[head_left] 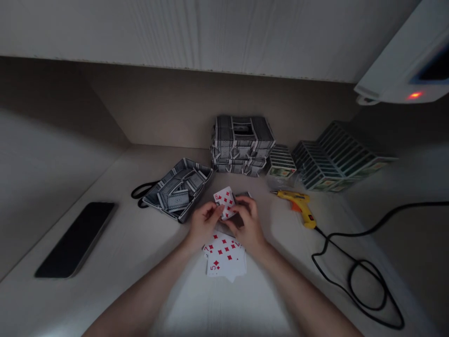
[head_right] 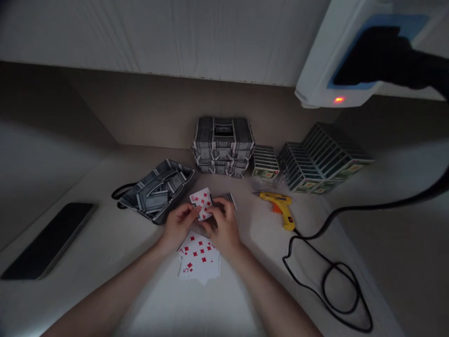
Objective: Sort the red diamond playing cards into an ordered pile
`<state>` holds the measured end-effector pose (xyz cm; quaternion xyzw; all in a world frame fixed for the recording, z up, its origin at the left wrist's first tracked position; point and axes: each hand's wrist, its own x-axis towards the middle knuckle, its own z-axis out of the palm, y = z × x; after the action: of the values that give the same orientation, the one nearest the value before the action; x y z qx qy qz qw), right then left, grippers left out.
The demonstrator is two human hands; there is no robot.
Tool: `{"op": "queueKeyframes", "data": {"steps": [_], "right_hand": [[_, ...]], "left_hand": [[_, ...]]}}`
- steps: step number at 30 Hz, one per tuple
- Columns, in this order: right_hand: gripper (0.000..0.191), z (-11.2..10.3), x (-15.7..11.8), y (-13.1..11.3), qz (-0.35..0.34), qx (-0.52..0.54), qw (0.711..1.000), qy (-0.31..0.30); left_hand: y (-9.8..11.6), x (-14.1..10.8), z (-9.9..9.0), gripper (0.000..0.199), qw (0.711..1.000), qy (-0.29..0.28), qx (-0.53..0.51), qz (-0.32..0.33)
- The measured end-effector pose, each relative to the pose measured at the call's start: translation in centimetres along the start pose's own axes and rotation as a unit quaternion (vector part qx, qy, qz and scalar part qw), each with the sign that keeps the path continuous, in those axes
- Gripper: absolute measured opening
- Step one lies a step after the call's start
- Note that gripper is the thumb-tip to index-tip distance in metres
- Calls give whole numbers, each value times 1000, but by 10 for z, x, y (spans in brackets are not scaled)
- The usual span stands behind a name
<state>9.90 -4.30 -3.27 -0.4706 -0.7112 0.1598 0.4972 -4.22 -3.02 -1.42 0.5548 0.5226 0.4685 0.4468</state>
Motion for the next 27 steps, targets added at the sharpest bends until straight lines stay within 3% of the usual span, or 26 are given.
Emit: {"op": "queueKeyframes", "data": {"steps": [3, 7, 17, 27], "right_hand": [[7, -4, 1, -1, -63, -57, 996, -17], [7, -4, 3, -2, -95, -35, 995, -24], [12, -5, 4, -2, -54, 40, 997, -36], [7, -8, 6, -5, -44, 29, 998, -39]], "left_hand": [[-1, -1, 1, 31, 1000, -9, 5, 11], [-1, -2, 2, 32, 999, -5, 26, 24], [-7, -1, 2, 31, 997, -21, 58, 35], [-6, 4, -3, 26, 987, -125, 95, 36]]}}
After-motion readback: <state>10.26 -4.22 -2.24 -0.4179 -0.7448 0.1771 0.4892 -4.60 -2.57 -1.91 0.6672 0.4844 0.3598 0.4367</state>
